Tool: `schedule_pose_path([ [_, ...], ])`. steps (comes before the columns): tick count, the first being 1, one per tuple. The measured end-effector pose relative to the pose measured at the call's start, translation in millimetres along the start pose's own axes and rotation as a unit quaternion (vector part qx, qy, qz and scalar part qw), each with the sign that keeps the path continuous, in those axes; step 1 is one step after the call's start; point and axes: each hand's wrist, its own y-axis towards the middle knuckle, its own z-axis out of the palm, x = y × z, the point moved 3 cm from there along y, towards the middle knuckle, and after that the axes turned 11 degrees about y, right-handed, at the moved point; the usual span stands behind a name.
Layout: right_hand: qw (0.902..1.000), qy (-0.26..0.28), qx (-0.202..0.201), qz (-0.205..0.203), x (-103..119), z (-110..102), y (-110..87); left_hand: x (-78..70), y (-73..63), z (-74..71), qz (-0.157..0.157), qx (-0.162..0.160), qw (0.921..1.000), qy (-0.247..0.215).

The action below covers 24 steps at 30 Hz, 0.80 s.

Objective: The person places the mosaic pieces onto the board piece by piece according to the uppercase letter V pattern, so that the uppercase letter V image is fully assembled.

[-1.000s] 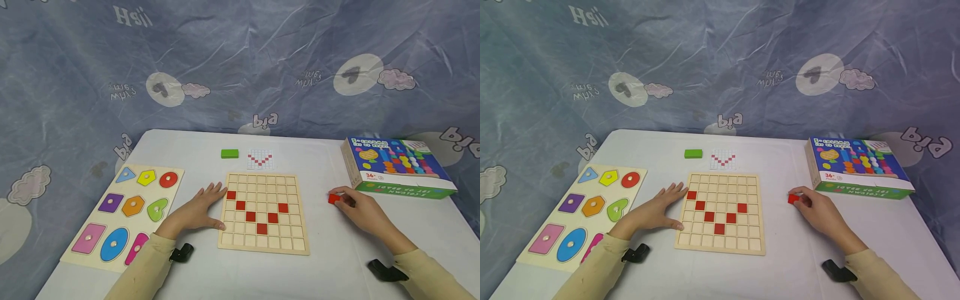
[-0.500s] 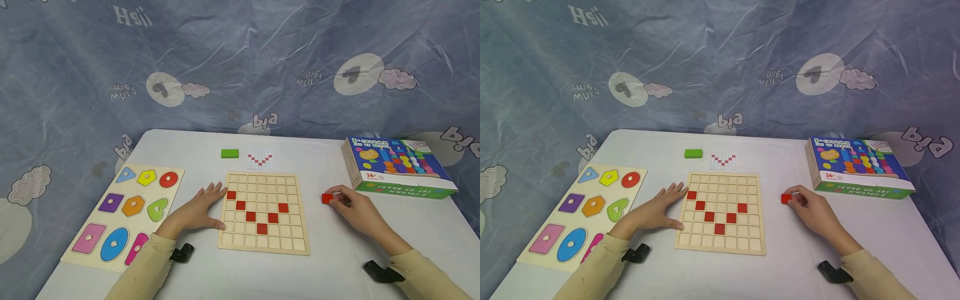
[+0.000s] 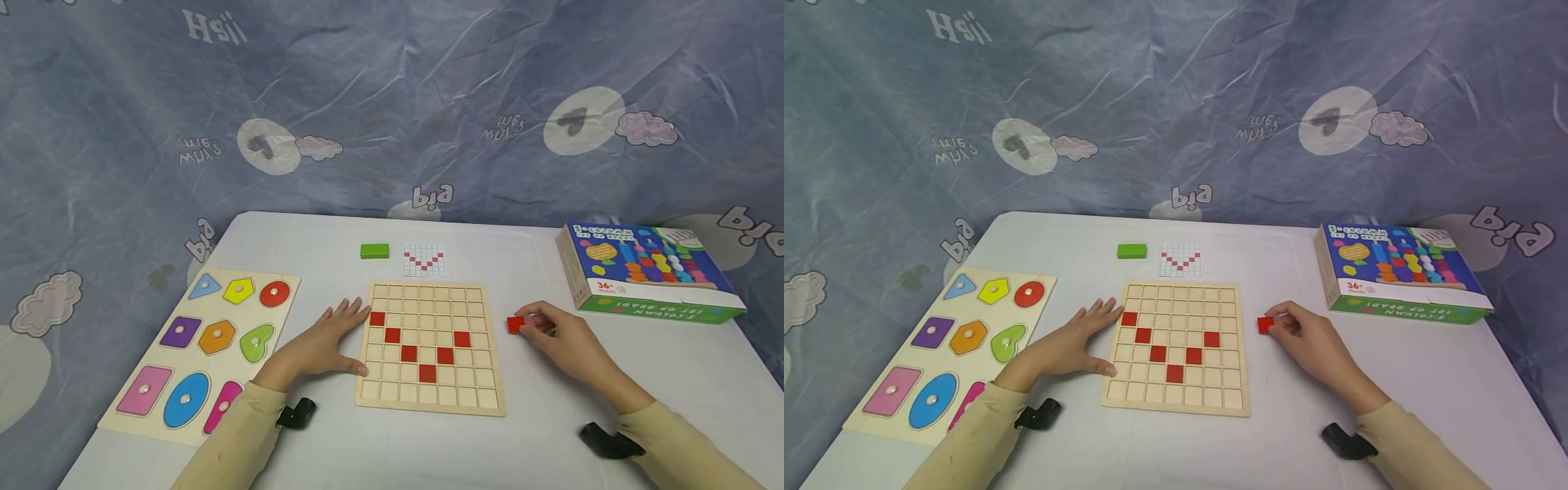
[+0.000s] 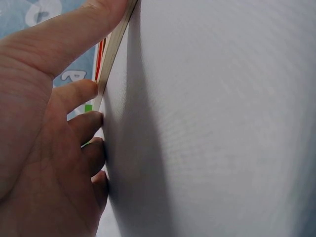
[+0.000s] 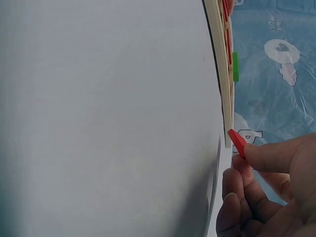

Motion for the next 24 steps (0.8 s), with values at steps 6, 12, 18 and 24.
schedule_pose_path([
  [6, 0.9999, 0.007, 0.006, -0.007, 8, 10, 4.8, -0.8, -0.3, -0.5, 0.004, -0.003, 1.0, 0.0],
  [12, 0.9997, 0.014, 0.018, -0.013, 18, 21, 10.0, -0.6, -0.5, -0.3, 0.004, -0.004, 1.0, -0.002],
  [18, 0.999, 0.026, 0.026, -0.026, 28, 28, 13.7, -0.1, -0.7, -0.6, 0.004, -0.003, 1.0, -0.003],
  [24, 0.9985, 0.035, 0.034, -0.024, 30, 34, 17.0, -0.2, -0.6, -0.7, 0.009, -0.002, 1.0, -0.002],
])
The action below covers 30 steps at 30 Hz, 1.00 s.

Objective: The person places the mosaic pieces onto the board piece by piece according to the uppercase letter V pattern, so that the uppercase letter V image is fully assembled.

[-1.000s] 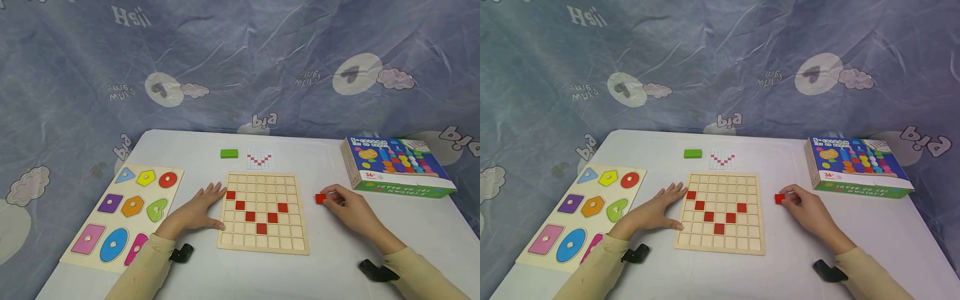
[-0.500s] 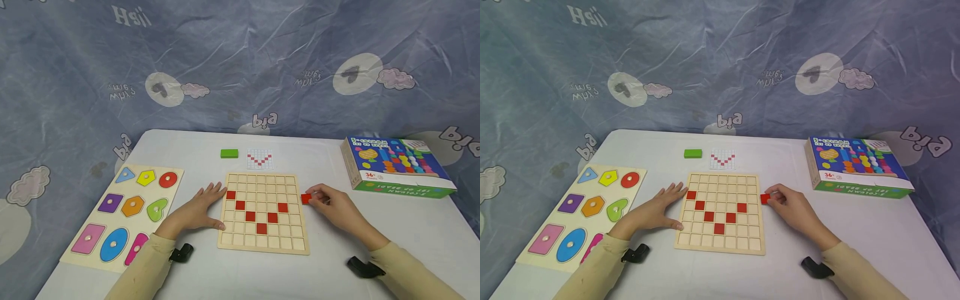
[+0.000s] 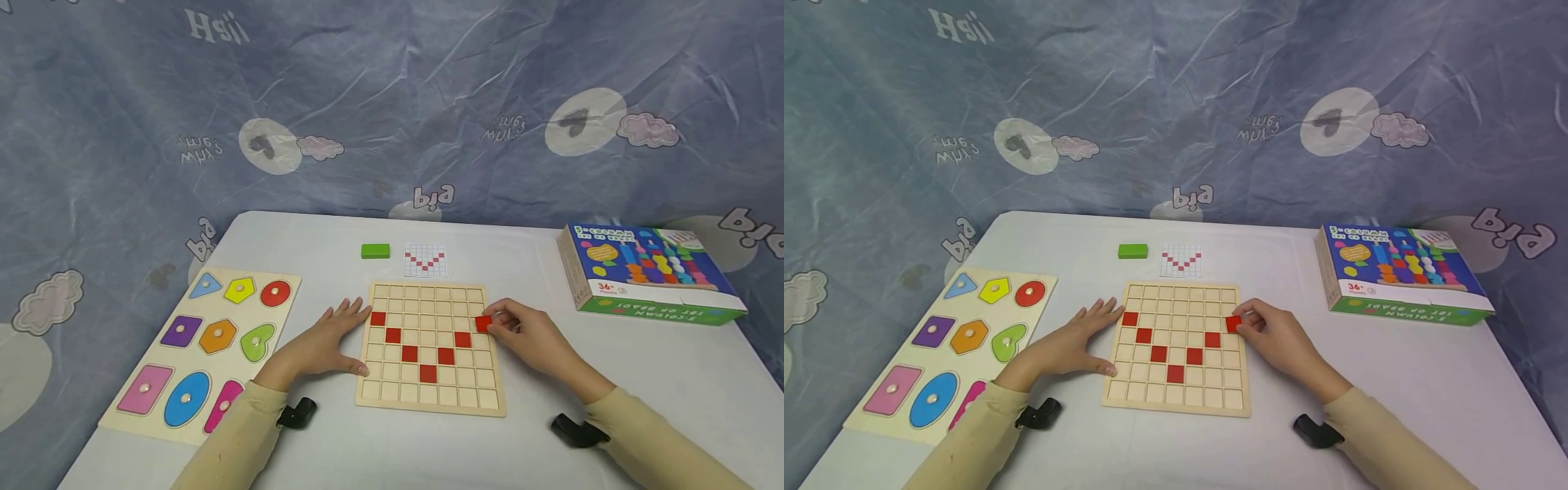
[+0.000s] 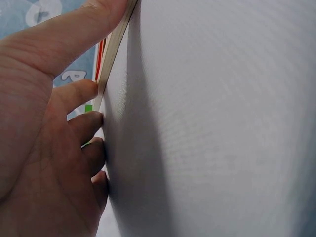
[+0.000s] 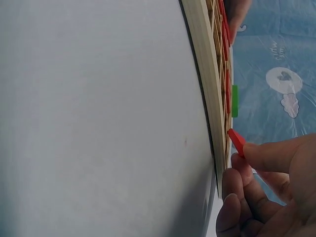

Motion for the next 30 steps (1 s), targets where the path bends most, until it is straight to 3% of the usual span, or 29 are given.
schedule_pose_path([
  [30, 0.9999, -0.015, -0.003, -0.002, 1.8, 8.6, 6.8, -1.7, 1.2, -0.6, -0.003, 0.001, 0.9999, -0.01],
])
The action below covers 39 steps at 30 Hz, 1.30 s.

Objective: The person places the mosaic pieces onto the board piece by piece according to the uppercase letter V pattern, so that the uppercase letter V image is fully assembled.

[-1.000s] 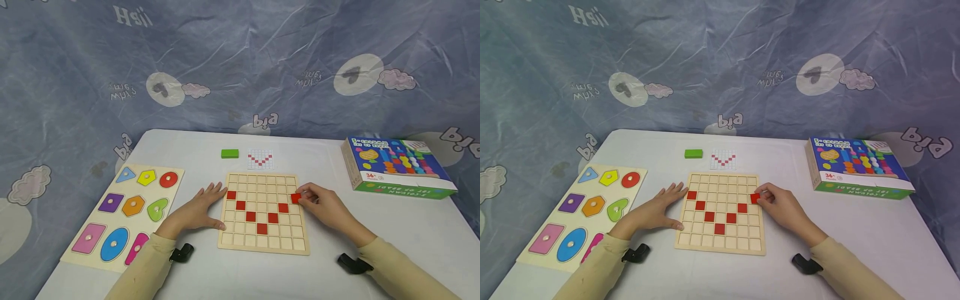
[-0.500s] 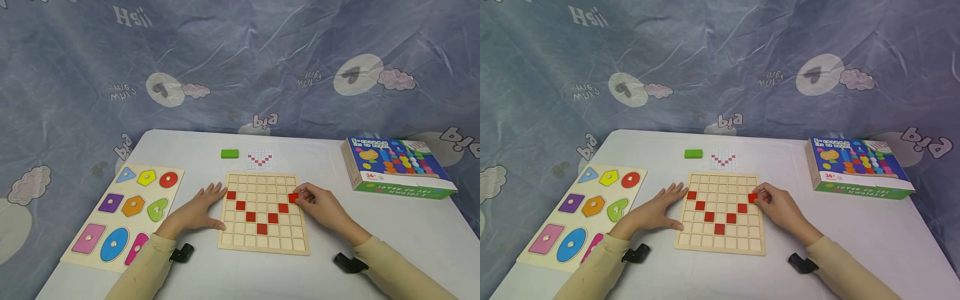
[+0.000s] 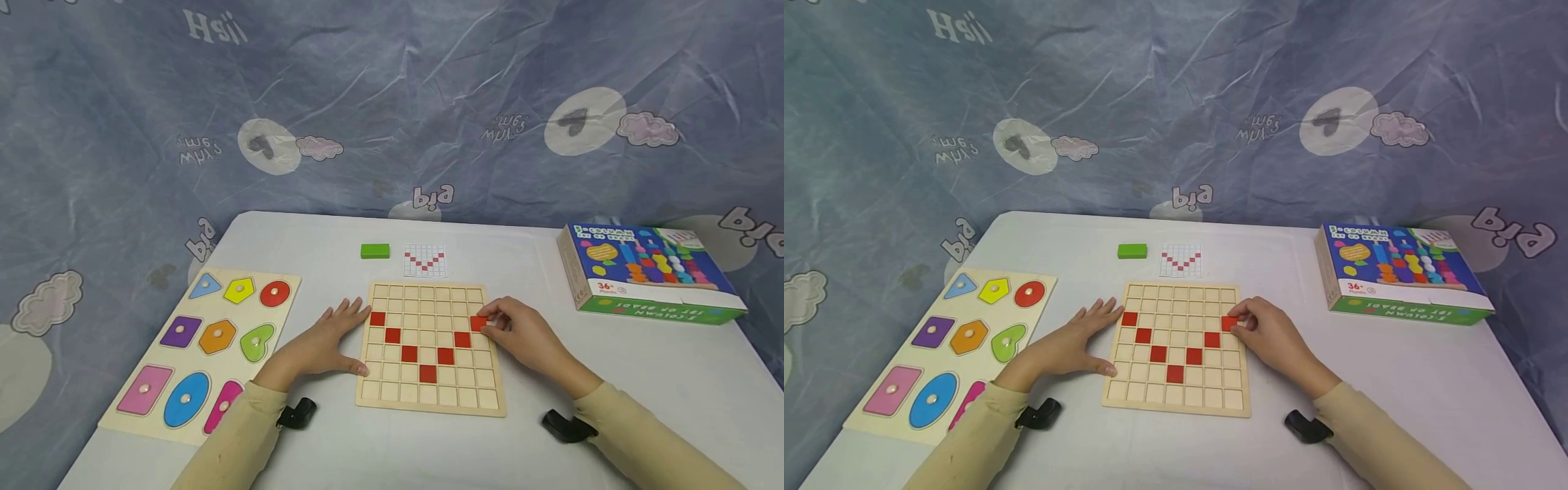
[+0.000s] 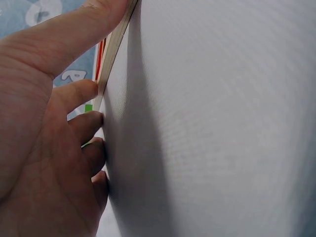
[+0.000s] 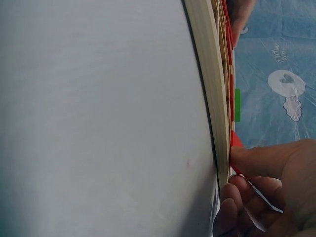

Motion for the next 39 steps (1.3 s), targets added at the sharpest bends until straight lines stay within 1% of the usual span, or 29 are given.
schedule_pose_path([
  [9, 0.9995, -0.013, 0.002, -0.027, 2.2, 1.4, 0.3, -0.3, -1.1, -1.0, -0.007, 0.002, 0.9999, 0.008],
  [15, 0.9993, -0.013, 0.008, -0.036, 2.2, 2.4, 1.2, 0.3, -1.9, -1.1, -0.011, 0.006, 0.9999, 0.01],
  [26, 0.9994, -0.013, 0.022, -0.025, 2.2, 2.5, 2.8, 1.7, -3.3, -1.1, -0.008, 0.001, 1.0, 0.005],
  [34, 0.9995, -0.014, 0.018, -0.022, 2.5, 2.8, 0.7, 1.8, -1.9, 0.4, -0.009, 0.002, 0.9999, 0.007],
  [39, 0.9998, -0.009, 0.016, -0.009, 1.2, 1.8, -0.1, 1.0, -2.2, -0.1, -0.007, 0.004, 0.9999, 0.008],
])
